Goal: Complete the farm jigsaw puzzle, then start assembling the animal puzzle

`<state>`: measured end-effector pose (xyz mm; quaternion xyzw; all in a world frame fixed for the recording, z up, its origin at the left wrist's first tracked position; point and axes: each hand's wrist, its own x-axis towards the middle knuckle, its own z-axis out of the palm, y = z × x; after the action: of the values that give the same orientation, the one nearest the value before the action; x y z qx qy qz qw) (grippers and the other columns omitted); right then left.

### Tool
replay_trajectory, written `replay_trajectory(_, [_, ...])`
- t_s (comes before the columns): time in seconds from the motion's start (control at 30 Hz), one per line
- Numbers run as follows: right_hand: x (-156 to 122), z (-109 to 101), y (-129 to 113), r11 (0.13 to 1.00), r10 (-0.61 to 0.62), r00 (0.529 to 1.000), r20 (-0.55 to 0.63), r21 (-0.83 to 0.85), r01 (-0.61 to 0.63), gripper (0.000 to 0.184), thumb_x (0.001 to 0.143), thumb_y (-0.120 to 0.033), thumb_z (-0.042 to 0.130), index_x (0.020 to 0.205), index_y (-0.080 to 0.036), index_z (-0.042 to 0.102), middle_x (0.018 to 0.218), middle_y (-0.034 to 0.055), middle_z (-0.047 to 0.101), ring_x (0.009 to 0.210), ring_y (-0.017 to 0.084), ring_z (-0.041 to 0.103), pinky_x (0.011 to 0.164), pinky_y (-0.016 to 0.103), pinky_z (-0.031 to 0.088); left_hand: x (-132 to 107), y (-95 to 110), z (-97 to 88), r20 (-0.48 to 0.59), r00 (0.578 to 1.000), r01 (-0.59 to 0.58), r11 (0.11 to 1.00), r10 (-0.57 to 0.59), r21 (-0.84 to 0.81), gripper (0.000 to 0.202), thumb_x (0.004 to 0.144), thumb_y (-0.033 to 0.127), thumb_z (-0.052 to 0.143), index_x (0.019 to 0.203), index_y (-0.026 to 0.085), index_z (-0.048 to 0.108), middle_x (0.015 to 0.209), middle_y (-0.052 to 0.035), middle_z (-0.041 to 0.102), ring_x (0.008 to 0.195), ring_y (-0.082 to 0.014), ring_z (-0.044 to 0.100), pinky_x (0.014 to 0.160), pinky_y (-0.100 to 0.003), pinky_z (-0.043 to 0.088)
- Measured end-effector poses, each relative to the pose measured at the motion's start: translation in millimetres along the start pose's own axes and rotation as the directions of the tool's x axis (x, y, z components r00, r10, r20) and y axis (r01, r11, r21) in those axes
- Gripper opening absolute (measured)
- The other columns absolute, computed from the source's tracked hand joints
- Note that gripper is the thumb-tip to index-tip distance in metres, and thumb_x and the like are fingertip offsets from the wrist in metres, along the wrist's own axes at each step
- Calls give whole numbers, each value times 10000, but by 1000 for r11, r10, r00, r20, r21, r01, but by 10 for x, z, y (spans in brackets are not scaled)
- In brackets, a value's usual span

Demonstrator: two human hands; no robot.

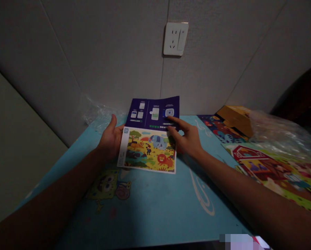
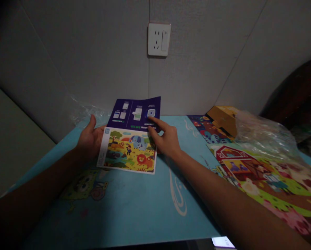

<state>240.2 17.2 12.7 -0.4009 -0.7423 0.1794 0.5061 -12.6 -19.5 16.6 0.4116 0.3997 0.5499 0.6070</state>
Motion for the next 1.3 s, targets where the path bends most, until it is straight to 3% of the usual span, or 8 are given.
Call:
replay_trajectory(0.17, [0,0,32,991,98,995,-18,91,-96,407,875,-395,608,1254,-260,671,1089,62,735,785,196,658,808,422,552,-17,-20,76,10,1000,-9,1000,9,-10,404,840,326,636,1186,119,608,1038,-168,739,1006,-354,705,859,-534,580])
replay_trajectory(0.3, [3,11,48,976,128,991,26,176,-130,447,854,-470,633,1246,-258,654,1140,74,705,820,204,651,794,426,555,2,-34,78,-52,995,-80,997,81,18,411,725,90,673,1132,110,619,938,-120,757,844,-296,744,838,-509,603])
replay_trajectory(0.47, [14,16,45,981,52,994,96,180,-69,518,743,-472,743,1218,-299,632,1215,84,606,998,258,604,783,438,557,47,-34,16,-113,974,-199,980,194,-30,299,776,146,672,1068,122,613,912,-105,757,869,-284,740,816,-497,613])
replay_trajectory(0.67, [51,24,48,987,-12,1000,17,160,9,231,746,-414,746,877,-225,724,1120,87,616,1012,245,591,753,379,539,50,-33,1,-112,958,-269,963,265,-16,341,762,243,715,1059,136,589,948,-112,737,906,-292,719,785,-481,614])
replay_trajectory(0.8, [106,30,73,913,145,986,-84,394,-101,258,748,-448,736,757,-192,703,763,14,672,694,158,600,632,310,517,88,-61,-58,-175,922,-336,938,346,83,507,701,262,769,1160,158,581,1062,-110,698,892,-228,692,740,-362,599])
replay_trajectory(0.9, [153,33,118,790,297,944,-144,593,-158,279,717,-459,766,797,-197,709,732,-6,691,646,151,625,613,303,535,137,-110,-109,-230,876,-364,893,425,263,642,634,285,819,1222,159,595,1155,-113,658,842,-162,656,696,-277,556])
replay_trajectory(1.1, [185,54,139,625,381,925,-4,738,-254,365,668,-508,801,858,-216,691,789,25,740,763,217,710,692,375,600,125,-184,-60,-97,940,-251,856,327,453,680,649,402,795,1228,88,624,1117,-148,693,929,-211,651,790,-335,549])
replay_trajectory(1.3, [174,47,85,566,344,934,93,774,-285,393,646,-532,814,845,-220,682,808,41,748,838,243,719,730,404,604,106,-209,-64,-118,934,-194,756,337,625,662,645,422,773,1214,109,646,1037,-123,718,705,-192,659,613,-325,550])
